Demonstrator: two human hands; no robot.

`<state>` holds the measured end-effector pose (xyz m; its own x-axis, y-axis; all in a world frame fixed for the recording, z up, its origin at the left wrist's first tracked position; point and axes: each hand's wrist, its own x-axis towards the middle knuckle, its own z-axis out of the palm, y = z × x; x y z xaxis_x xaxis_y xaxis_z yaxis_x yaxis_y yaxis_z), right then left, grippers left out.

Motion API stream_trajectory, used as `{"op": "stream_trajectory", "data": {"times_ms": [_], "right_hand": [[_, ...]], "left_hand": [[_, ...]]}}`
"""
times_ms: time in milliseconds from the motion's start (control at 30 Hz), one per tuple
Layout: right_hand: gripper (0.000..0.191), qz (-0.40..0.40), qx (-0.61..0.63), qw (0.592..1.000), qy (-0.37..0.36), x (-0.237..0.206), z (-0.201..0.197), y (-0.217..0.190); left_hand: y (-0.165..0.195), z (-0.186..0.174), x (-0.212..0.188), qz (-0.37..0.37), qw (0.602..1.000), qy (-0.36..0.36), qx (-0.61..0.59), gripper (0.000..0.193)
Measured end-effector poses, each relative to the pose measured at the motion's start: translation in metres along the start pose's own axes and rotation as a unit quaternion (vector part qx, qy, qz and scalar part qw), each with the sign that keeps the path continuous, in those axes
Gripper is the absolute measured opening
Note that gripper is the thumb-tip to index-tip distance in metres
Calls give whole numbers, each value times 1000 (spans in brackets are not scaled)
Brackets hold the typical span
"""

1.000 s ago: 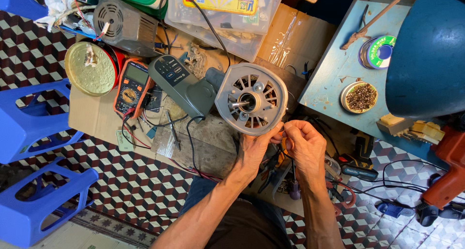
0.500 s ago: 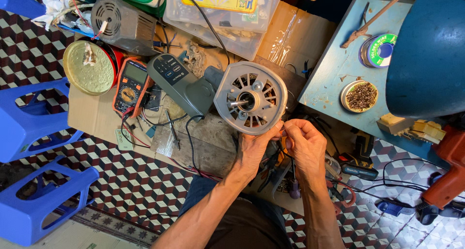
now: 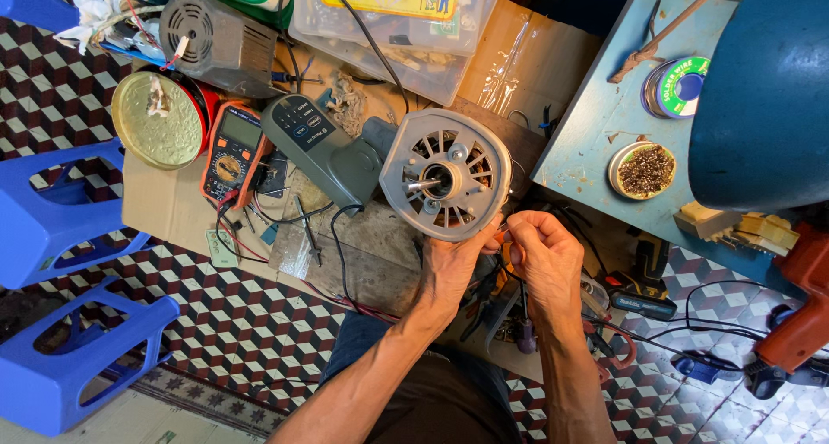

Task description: The person uses a screwdriver to adjust a small black component on an electric motor, then uses pliers to strip and twist wires. They apply heat with a heat gun to the motor's wiring area and continue to adjust the wires by hand.

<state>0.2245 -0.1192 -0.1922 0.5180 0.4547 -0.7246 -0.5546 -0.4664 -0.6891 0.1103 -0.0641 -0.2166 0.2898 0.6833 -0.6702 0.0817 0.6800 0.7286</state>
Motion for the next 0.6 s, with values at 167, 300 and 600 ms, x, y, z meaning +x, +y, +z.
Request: {"op": "stream_trajectory", "data": {"times_ms": [167, 300, 600], "right_hand": [[14, -4, 2, 1000, -5, 0, 0, 1], [14, -6, 8, 1000, -9, 0, -1, 3], [12, -6, 4, 1000, -12, 3, -1, 5]], "left_hand": [[3, 0, -4, 3, 1000, 6, 25, 24], [4, 3, -4, 14, 999, 11, 39, 22], [3, 3, -5, 50, 998, 3, 24, 21]]}}
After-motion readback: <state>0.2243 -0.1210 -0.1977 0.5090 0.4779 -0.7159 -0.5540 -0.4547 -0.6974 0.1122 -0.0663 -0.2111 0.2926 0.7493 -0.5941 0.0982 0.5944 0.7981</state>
